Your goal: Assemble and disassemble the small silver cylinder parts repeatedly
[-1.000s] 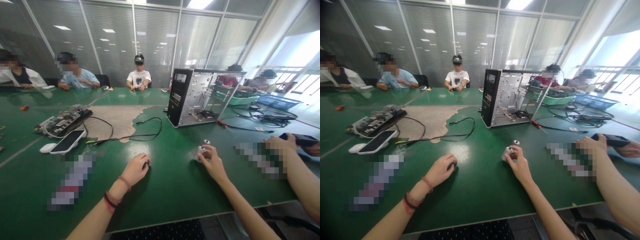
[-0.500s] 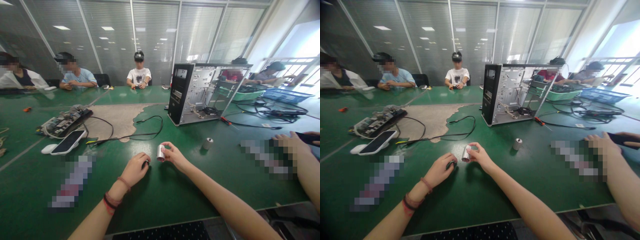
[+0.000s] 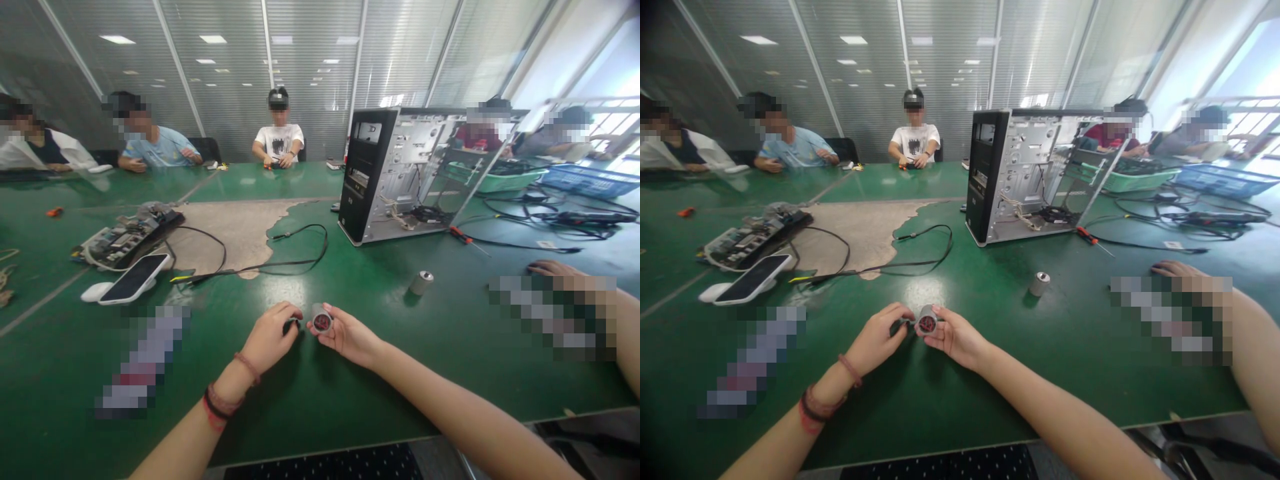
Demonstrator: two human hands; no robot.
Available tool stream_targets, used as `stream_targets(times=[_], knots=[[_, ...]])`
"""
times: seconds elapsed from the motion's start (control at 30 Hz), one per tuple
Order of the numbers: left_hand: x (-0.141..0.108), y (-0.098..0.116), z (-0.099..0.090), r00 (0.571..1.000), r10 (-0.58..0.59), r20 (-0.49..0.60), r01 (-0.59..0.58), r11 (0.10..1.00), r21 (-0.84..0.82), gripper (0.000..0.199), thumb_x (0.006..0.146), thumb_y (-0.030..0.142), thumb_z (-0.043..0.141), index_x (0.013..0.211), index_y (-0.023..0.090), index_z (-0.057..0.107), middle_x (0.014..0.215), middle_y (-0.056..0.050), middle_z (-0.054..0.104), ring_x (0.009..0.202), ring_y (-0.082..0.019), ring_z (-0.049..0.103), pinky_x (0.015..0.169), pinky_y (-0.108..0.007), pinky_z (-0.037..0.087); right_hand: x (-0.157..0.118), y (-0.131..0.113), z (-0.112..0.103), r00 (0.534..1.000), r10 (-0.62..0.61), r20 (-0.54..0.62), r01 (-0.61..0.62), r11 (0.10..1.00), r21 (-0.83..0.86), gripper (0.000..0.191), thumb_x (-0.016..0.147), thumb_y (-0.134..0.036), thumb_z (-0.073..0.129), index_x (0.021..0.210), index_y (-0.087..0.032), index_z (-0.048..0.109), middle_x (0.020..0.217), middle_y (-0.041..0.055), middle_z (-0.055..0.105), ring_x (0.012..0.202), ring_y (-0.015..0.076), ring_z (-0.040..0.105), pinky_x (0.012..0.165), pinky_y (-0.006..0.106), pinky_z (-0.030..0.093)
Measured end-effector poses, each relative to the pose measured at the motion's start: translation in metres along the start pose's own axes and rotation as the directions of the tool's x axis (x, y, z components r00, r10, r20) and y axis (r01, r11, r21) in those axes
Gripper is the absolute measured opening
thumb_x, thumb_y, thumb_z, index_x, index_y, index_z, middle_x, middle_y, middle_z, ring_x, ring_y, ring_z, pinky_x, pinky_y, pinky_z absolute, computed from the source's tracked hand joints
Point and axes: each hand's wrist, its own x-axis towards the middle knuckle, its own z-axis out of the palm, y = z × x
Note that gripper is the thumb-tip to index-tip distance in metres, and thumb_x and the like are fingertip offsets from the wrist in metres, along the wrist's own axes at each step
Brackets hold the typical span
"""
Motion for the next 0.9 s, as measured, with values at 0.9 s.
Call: stream_targets(times=[0.9], knots=[[0.0023, 0.0084, 0.0013, 0.996, -0.064, 0.06, 0.076, 0.97, -0.23, 0.015, 0.082, 0.014, 0.047, 0.084, 0.017, 0.061, 0.084, -0.003, 0.063, 0.078, -0.016, 0.058, 0.074, -0.027, 0.046, -0.0008, 0.0058, -0.0015, 0.996, -0.062, -0.059, 0.064, 0.998, 0.03, 0.032, 0.088, -0.043, 0.051, 0.093, -0.012, 0.056, 0.074, 0.0068, 0.07, 0.063, 0.012, 0.069, 0.058, 0.019, 0.053]])
